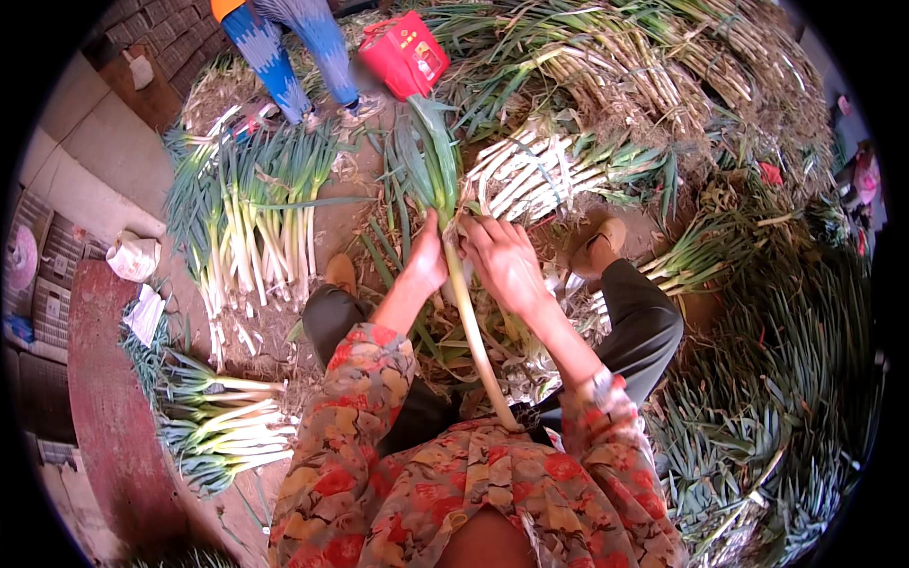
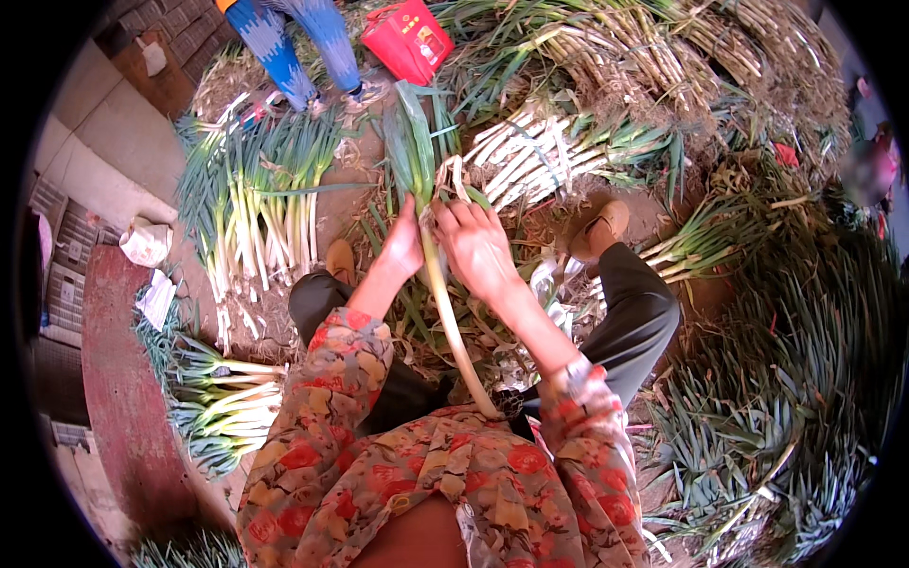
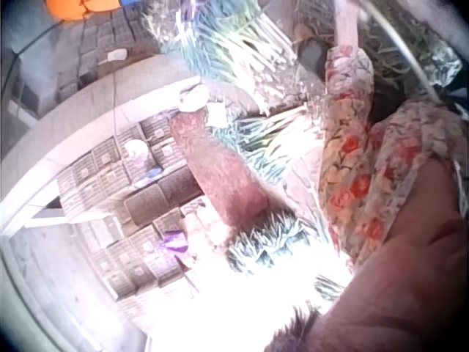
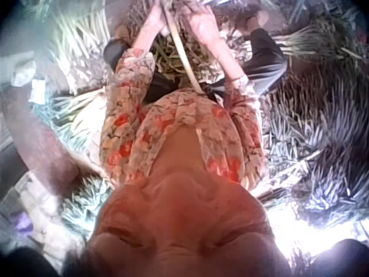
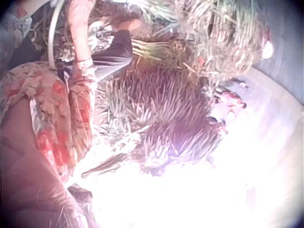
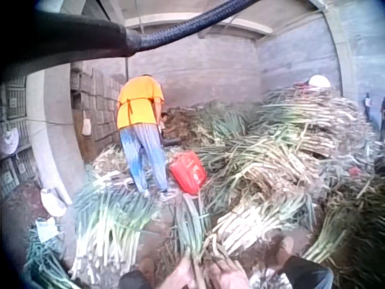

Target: The person sorts and cleans leeks by hand, removing outer layers and dead leaves, and then bundles them together using ties.

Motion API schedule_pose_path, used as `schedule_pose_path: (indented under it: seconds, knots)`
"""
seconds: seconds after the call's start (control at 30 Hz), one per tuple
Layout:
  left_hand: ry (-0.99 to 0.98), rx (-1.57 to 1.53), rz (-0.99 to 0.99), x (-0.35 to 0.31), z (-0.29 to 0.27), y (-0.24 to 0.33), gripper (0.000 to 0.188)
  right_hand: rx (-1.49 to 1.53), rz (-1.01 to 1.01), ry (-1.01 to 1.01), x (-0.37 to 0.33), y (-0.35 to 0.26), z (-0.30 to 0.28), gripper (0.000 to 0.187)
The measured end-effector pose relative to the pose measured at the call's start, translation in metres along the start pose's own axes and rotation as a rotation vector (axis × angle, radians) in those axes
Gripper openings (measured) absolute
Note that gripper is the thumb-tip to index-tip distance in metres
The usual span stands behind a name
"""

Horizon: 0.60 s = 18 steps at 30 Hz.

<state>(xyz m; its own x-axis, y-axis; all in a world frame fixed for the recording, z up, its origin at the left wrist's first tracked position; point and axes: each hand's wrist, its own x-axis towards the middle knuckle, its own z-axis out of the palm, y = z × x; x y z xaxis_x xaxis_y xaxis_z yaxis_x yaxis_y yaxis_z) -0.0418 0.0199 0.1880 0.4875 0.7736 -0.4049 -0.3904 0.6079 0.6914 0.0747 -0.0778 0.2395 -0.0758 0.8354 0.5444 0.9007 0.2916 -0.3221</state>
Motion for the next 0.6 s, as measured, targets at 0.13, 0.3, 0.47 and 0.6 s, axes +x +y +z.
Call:
schedule_pose_path:
  seconds: [0.13,0.3,0.47,0.6]
  knots:
    - [0.138,0.186,-0.066,-0.025,0.026,-0.022,0.045,-0.112,0.224,-0.119,0.015,0.023,0.025,0.042]
    - [-0.185,0.118,0.023,-0.022,0.016,-0.032,0.035,-0.217,0.172,-0.010,0.030,0.041,0.017,0.039]
    - [-0.349,0.119,0.083,-0.031,0.021,-0.025,0.021,0.025,0.259,-0.198,0.022,0.053,-0.002,0.039]
    - [-0.346,0.344,0.176,-0.025,0.016,-0.030,0.025,0.515,0.255,-0.117,-0.002,0.032,-0.005,0.031]
